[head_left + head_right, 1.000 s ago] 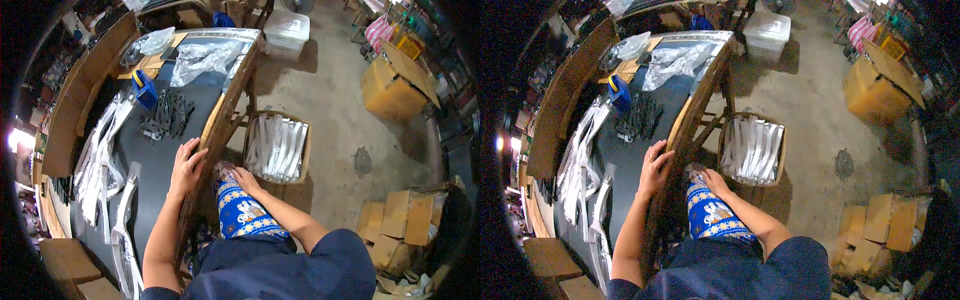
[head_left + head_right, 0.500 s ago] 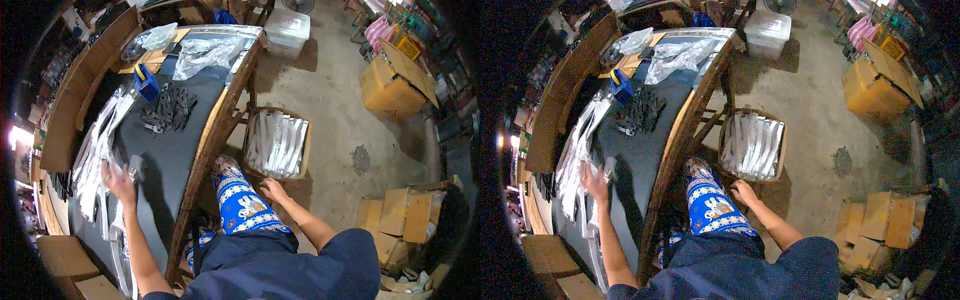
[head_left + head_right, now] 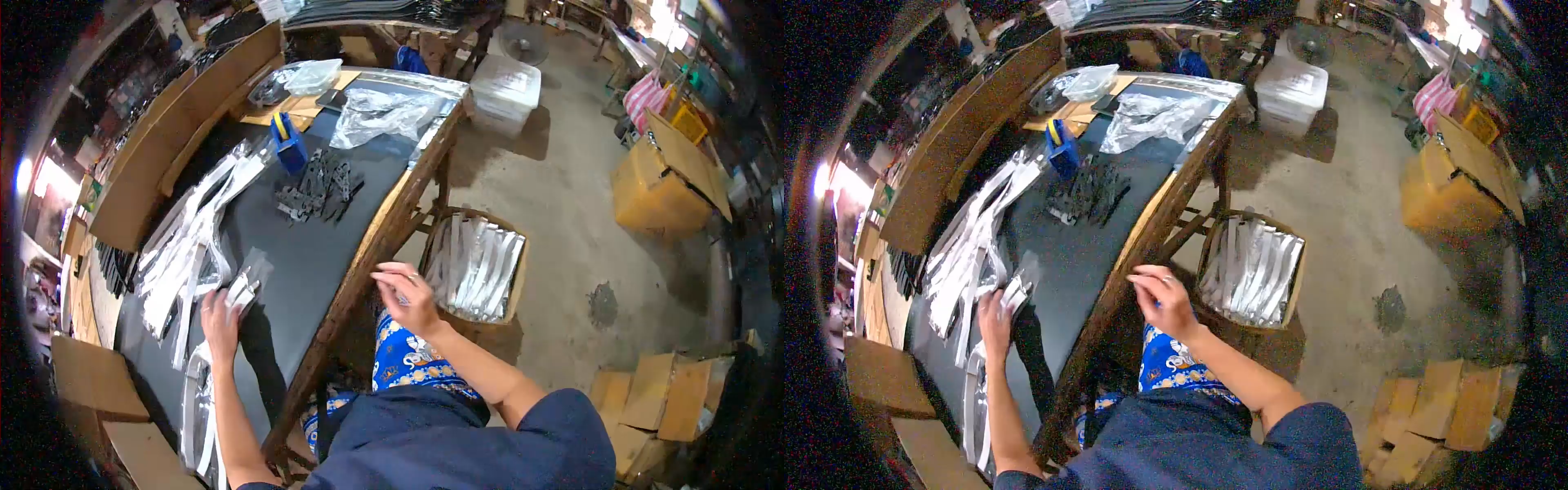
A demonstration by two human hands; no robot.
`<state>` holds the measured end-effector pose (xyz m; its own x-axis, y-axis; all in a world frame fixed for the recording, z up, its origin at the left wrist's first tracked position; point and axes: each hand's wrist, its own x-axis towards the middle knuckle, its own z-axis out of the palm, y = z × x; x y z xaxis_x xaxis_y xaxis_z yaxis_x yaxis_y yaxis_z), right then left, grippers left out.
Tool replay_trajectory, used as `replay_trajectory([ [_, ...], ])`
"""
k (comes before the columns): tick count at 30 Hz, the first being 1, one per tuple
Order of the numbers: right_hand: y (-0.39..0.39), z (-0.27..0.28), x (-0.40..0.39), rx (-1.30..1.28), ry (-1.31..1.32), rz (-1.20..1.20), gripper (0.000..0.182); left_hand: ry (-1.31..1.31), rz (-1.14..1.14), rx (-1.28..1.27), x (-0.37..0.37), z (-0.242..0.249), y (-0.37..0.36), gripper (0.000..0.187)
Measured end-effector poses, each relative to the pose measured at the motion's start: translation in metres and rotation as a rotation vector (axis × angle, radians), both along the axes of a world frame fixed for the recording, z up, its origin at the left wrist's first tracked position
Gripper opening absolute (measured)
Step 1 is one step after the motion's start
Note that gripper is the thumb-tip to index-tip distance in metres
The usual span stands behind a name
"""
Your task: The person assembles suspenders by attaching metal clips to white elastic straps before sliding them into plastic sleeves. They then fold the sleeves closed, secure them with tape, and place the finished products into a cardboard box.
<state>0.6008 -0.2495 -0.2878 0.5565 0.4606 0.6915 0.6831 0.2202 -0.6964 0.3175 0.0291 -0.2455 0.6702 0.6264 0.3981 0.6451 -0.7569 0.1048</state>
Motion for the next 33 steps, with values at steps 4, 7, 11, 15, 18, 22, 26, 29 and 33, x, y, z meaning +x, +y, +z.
replay_trajectory([
  [4, 0.046, 0.036, -0.029, 0.020, -0.110, 0.290, 0.010, -0.136, -0.167, 0.002, -0.021, -0.022, 0.006, 0.032],
  [7, 0.065, 0.030, -0.048, -0.068, 0.258, 0.484, 0.013, -0.246, -0.129, -0.104, -0.003, 0.004, -0.005, 0.030],
  [11, 0.080, 0.021, -0.066, -0.204, 0.519, 0.683, 0.015, -0.277, -0.063, -0.317, 0.001, 0.013, -0.008, 0.030],
  [15, 0.101, 0.030, -0.081, -0.371, 0.826, 0.943, 0.023, -0.303, -0.049, -0.545, 0.003, 0.028, -0.011, 0.030],
  [18, 0.124, 0.038, -0.087, -0.422, 1.512, 1.124, 0.045, -0.356, -0.100, -0.592, 0.009, 0.033, -0.019, 0.032],
  [22, 0.153, 0.024, -0.096, -0.209, 1.544, 0.879, 0.029, -0.446, -0.181, -0.654, 0.018, 0.031, -0.040, 0.039],
  [26, 0.160, 0.039, -0.070, -0.100, 1.183, 0.795, 0.015, -0.482, -0.204, -0.808, 0.012, 0.047, -0.042, 0.041],
  [29, 0.160, 0.062, -0.041, -0.069, 0.997, 0.816, 0.020, -0.473, -0.275, -0.957, 0.009, 0.049, -0.029, 0.030],
  [33, 0.159, 0.087, -0.033, 0.054, 1.037, 0.726, 0.023, -0.492, -0.397, -1.221, 0.042, 0.059, -0.036, 0.028],
])
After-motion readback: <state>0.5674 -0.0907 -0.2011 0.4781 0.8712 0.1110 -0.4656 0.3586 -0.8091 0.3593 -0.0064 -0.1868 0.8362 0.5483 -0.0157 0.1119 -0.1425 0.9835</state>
